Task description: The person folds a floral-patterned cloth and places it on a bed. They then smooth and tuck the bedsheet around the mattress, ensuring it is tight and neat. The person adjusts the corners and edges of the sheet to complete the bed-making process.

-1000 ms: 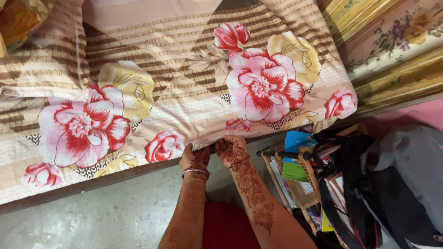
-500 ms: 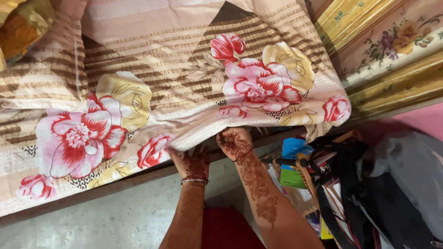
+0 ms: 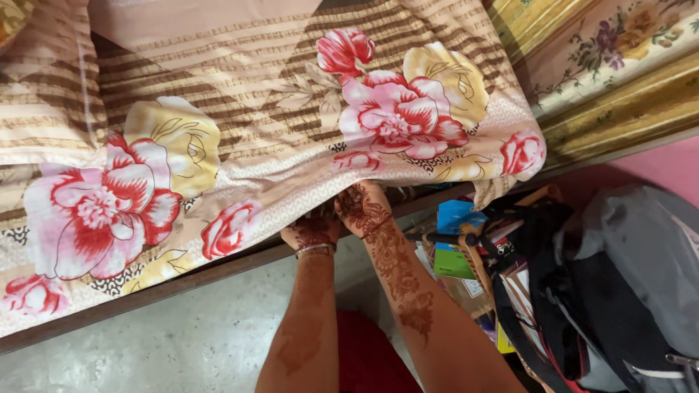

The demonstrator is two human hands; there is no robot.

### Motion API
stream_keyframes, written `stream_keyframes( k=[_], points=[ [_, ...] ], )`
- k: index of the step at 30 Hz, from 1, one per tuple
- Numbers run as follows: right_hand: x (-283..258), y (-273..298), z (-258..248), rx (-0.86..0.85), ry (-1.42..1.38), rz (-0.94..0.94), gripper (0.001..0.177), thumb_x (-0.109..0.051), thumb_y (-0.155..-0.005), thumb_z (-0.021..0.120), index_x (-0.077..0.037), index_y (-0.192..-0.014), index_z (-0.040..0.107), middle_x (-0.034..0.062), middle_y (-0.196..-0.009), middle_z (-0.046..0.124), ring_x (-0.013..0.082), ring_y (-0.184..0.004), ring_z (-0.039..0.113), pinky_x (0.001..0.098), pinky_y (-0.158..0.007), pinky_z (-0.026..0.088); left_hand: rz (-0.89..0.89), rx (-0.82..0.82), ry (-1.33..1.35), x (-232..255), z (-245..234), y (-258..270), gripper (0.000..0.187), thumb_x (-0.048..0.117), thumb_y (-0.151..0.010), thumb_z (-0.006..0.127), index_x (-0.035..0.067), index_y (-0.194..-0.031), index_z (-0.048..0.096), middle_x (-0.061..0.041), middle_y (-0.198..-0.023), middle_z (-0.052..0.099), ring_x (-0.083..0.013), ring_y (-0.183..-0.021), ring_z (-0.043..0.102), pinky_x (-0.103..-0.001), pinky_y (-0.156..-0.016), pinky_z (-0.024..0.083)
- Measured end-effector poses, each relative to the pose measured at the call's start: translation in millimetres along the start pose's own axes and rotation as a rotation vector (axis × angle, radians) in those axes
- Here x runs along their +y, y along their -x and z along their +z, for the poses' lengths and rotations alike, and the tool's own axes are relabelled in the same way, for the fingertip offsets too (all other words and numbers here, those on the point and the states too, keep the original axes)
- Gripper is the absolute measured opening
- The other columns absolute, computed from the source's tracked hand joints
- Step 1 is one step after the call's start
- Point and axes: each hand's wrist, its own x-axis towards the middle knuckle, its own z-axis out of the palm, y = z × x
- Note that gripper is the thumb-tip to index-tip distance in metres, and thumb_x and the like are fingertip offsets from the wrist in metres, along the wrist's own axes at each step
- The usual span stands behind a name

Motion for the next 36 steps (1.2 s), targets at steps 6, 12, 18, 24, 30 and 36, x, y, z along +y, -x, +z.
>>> stream_keyframes(
  k=[6,12,18,24,30,36],
  points=[
    [2.2,-1.3,-10.8,-0.09,-0.054,-0.008,0.013,-0.018,-0.095,0.064,-0.006,-0.098,0.069,0.0035,-0.089,0.072,0.0176,-0.081,0.069,0.0329,-0.071,0.057,0.024,0.046,0.056,0.0,30.1,-26.0,0.067,0.061,-0.096,0.049,0.016,-0.145,0.055,-0.015,-0.153,0.051,-0.0409,-0.136,0.052,-0.061,-0.111,0.045],
    [3.0,2.9,0.9,-0.23,-0.164,0.003,0.019,-0.013,-0.088,0.064,-0.003,-0.104,0.069,0.0076,-0.097,0.073,0.0219,-0.09,0.069,0.0368,-0.081,0.057,0.049,0.079,0.072,1.6,30.7,-29.8,0.066,0.058,-0.094,0.049,0.012,-0.141,0.057,-0.016,-0.147,0.056,-0.0391,-0.13,0.057,-0.06,-0.106,0.049],
    [7.8,-13.0,-5.9,-0.116,-0.237,-0.017,0.012,-0.011,-0.08,0.069,-0.008,-0.091,0.069,0.0032,-0.085,0.069,0.02,-0.083,0.067,0.039,-0.08,0.056,0.09,0.128,0.024,16.8,18.3,-10.7,0.065,0.055,-0.093,0.048,0.008,-0.136,0.06,-0.017,-0.141,0.061,-0.0374,-0.125,0.061,-0.059,-0.101,0.053],
    [17.1,-8.5,-15.6,0.141,-0.24,-0.029,0.011,-0.018,-0.083,0.065,-0.01,-0.076,0.062,0.0003,-0.069,0.059,0.0176,-0.066,0.059,0.0336,-0.067,0.053,0.109,0.175,-0.119,25.0,-9.1,-4.7,0.048,0.042,-0.098,0.049,0.009,-0.129,0.066,-0.015,-0.129,0.069,-0.0341,-0.111,0.069,-0.051,-0.09,0.061],
    [32.6,13.3,-47.2,-0.201,-0.185,-0.076,0.027,-0.017,-0.089,0.059,-0.015,-0.062,0.053,-0.0013,-0.053,0.046,0.0179,-0.049,0.049,0.0345,-0.054,0.05,0.143,-0.169,-0.021,25.1,-84.6,-44.1,0.038,0.031,-0.106,0.048,0.01,-0.13,0.068,-0.009,-0.128,0.073,-0.025,-0.113,0.07,-0.04,-0.093,0.061],
    [5.0,56.9,-22.6,0.049,-0.098,-0.008,0.019,-0.017,-0.093,0.058,-0.012,-0.076,0.064,-0.0004,-0.067,0.062,0.0166,-0.069,0.064,0.0339,-0.063,0.052,0.161,0.018,-0.033,19.3,-105.8,-110.8,0.027,0.028,-0.106,0.055,0.011,-0.121,0.071,-0.005,-0.116,0.075,-0.0192,-0.098,0.068,-0.034,-0.083,0.058]
  ],
)
